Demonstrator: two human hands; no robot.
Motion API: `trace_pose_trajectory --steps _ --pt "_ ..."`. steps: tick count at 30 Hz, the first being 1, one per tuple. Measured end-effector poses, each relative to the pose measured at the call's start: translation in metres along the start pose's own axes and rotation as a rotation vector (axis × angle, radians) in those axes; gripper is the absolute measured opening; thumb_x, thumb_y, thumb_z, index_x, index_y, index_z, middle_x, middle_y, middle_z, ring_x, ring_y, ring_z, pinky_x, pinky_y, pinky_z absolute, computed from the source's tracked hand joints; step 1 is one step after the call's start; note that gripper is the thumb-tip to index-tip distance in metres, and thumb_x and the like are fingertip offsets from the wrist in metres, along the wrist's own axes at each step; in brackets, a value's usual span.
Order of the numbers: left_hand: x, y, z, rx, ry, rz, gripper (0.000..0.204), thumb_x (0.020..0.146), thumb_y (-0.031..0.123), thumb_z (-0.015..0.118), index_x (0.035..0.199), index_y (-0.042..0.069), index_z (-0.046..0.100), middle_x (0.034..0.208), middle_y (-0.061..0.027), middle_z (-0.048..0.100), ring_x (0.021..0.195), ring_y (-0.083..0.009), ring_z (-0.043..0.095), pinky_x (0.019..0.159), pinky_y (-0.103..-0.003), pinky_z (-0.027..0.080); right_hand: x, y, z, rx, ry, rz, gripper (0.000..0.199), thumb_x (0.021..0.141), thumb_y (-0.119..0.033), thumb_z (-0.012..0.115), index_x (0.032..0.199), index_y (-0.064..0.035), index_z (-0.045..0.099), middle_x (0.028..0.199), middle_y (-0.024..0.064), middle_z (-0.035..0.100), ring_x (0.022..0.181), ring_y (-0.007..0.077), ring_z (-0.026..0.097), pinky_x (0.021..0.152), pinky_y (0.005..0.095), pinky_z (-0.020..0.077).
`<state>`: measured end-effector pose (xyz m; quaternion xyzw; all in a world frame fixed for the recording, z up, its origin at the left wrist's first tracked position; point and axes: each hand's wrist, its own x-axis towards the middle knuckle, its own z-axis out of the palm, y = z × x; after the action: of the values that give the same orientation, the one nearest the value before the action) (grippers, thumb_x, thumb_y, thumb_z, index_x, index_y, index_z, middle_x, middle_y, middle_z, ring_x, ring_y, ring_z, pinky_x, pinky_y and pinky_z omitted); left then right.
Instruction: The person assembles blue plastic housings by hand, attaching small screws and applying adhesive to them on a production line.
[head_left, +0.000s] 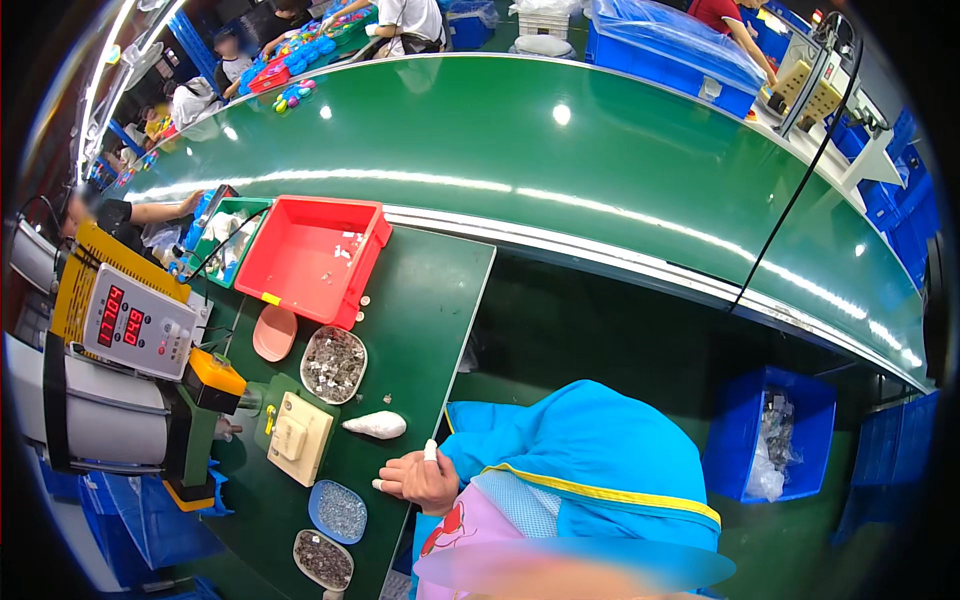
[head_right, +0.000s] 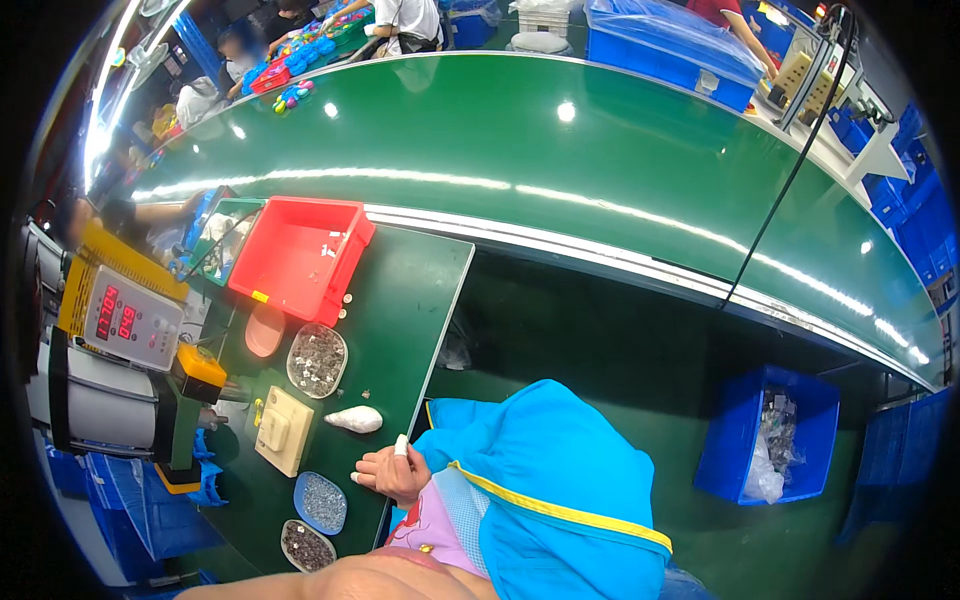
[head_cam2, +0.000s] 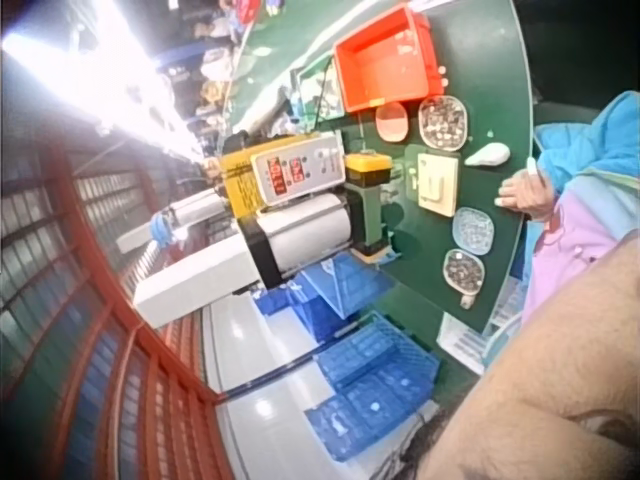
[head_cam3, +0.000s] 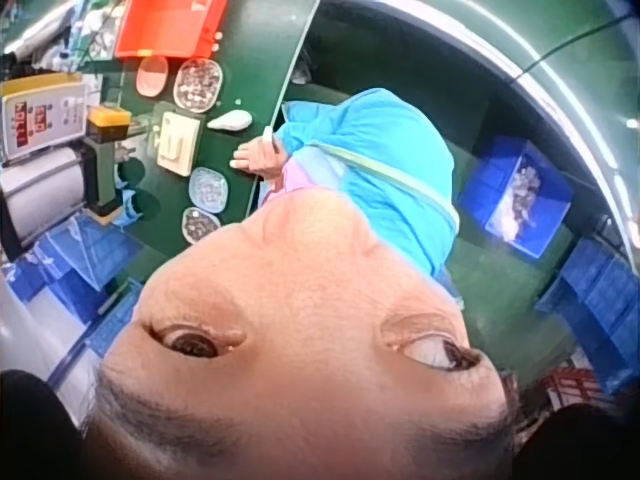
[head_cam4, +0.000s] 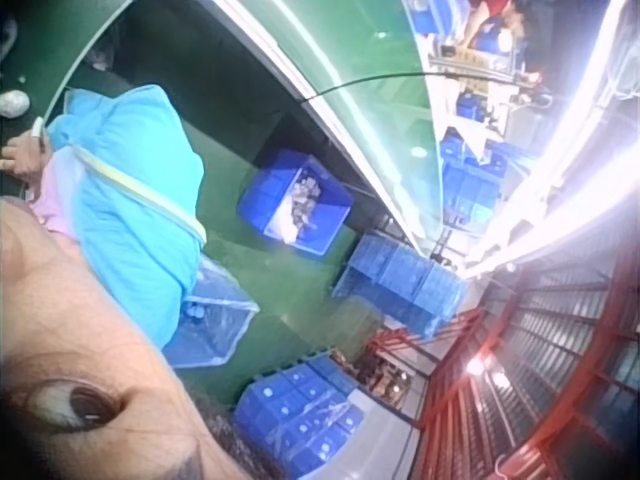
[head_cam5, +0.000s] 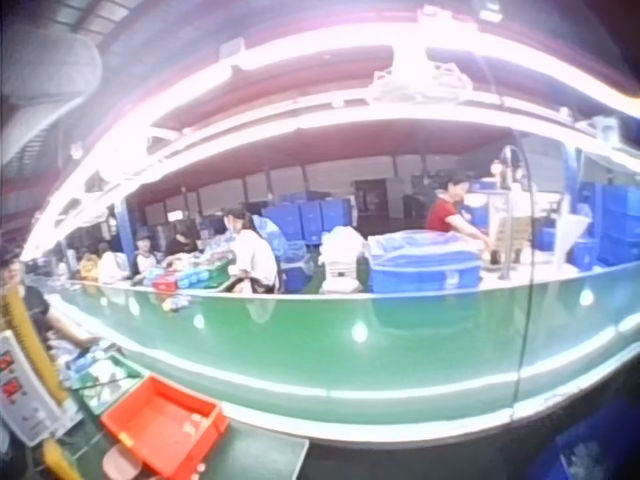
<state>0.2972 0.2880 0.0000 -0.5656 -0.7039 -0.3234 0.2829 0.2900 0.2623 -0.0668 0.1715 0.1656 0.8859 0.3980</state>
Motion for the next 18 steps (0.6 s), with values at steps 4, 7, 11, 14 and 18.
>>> trace_pose_trajectory --steps 4,7,11,14,18 --pt "0.004 0.004 0.007 -0.053 0.036 0.074 0.021 0.080 0.007 0.068 0.066 0.006 0.052 0.056 -0.0047 0.054 0.051 -0.0239 0.058 0.055 -0.038 0.046 -0.002 -0.004 -0.004 0.004 0.057 0.017 0.034 0.094 -0.043 0.044 0.075 -0.0157 0.047 0.082 0.0030 0.043 0.081 0.0253 0.037 0.080 0.0443 0.0301" --pt "-0.005 -0.001 0.001 -0.125 -0.001 0.116 0.021 0.080 0.007 0.068 0.066 0.006 0.052 0.056 -0.0048 0.054 0.051 -0.0239 0.058 0.055 -0.038 0.046 -0.001 -0.004 -0.018 0.094 -0.090 0.025 0.035 0.097 -0.042 0.040 0.086 -0.0094 0.050 0.090 0.0076 0.047 0.090 0.0281 0.041 0.094 0.0507 0.0259" --pt "-0.008 -0.002 -0.001 -0.215 -0.046 0.170 0.020 0.080 0.006 0.068 0.066 0.006 0.053 0.056 -0.0050 0.054 0.051 -0.0238 0.058 0.055 -0.038 0.046 0.002 -0.008 -0.027 0.103 -0.352 0.042 0.043 0.100 -0.041 0.034 0.101 -0.0020 0.052 0.100 0.0120 0.052 0.099 0.0301 0.045 0.108 0.0550 0.0210" --pt "-0.005 -0.010 0.005 -0.249 -0.076 0.186 0.020 0.079 0.006 0.068 0.066 0.006 0.053 0.056 -0.0051 0.054 0.051 -0.0238 0.058 0.054 -0.038 0.046 -0.004 -0.009 -0.029 -0.003 -0.290 0.057 0.039 0.101 -0.037 0.033 0.100 -0.0015 0.051 0.098 0.0106 0.052 0.095 0.0274 0.047 0.107 0.0507 0.0275" --pt "-0.010 -0.019 -0.003 -0.159 -0.074 0.086 0.019 0.079 0.006 0.067 0.066 0.006 0.053 0.056 -0.0052 0.054 0.051 -0.0237 0.058 0.054 -0.038 0.046 -0.026 0.002 -0.029 -0.390 0.416 -0.028 0.041 0.090 -0.041 0.040 0.087 -0.0002 0.048 0.084 0.0135 0.044 0.079 0.0318 0.041 0.089 0.0578 0.0347"
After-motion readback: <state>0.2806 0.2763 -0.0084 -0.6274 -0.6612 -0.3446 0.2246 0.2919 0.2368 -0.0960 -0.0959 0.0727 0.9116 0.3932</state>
